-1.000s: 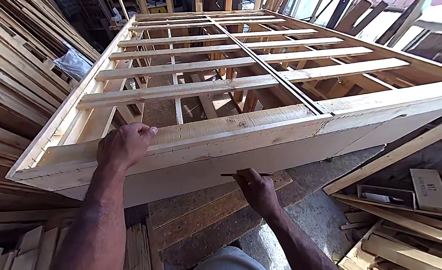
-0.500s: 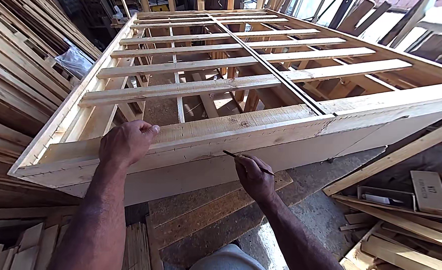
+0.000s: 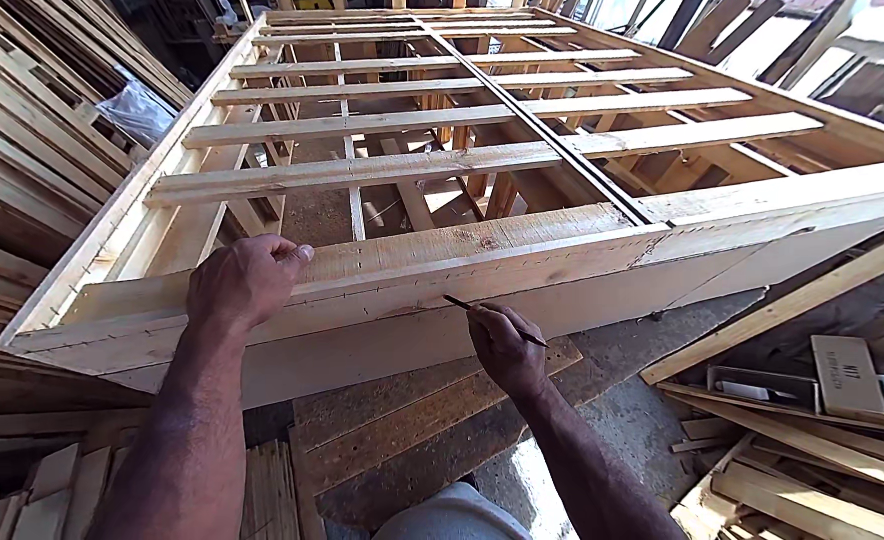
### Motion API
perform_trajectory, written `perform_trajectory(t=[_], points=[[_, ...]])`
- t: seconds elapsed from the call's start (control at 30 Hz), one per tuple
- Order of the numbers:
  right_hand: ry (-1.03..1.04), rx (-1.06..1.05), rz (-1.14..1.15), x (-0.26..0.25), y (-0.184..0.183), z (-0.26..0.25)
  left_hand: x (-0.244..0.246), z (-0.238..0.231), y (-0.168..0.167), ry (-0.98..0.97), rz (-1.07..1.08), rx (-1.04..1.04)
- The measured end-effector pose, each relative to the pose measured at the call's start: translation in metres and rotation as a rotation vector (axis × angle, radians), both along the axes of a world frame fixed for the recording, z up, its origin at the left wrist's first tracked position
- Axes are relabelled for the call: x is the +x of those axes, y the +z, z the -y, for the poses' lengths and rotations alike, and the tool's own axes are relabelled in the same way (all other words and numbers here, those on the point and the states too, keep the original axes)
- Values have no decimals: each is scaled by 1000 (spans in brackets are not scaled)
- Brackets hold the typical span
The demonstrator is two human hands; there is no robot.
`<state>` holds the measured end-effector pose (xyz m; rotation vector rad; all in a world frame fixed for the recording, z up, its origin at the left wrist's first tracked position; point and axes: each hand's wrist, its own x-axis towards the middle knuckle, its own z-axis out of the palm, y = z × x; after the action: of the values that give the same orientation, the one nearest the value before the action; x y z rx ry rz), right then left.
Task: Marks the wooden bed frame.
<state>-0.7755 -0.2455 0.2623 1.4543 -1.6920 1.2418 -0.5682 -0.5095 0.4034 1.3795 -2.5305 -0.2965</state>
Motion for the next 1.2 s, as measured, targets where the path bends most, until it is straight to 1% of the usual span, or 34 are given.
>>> perform_trajectory(t=[0.07, 0.23, 0.37, 0.53, 0.67, 0.8, 0.93, 1.07, 1.2], points=[[15, 9, -9, -1, -7, 1, 0, -1, 1, -2, -3, 2], [13, 2, -3, -3, 6, 0, 0, -1, 0, -3, -6, -1], [55, -28, 2, -8, -4, 1, -1, -1, 0, 3, -1, -5], [62, 1, -11, -8, 1, 1, 1, -2, 0, 5, 3, -4], [64, 51, -14, -6, -19, 1, 0, -3, 0, 10, -5, -7], [44, 9, 28, -6, -7, 1, 0, -2, 1, 10, -4, -3], [77, 3, 4, -5, -13, 5, -1, -3, 1, 7, -10, -8], [63, -4, 10, -7, -6, 2, 0, -4, 1, 14, -2, -7], [81, 7, 7, -8, -10, 4, -2, -3, 2, 11, -6, -7]])
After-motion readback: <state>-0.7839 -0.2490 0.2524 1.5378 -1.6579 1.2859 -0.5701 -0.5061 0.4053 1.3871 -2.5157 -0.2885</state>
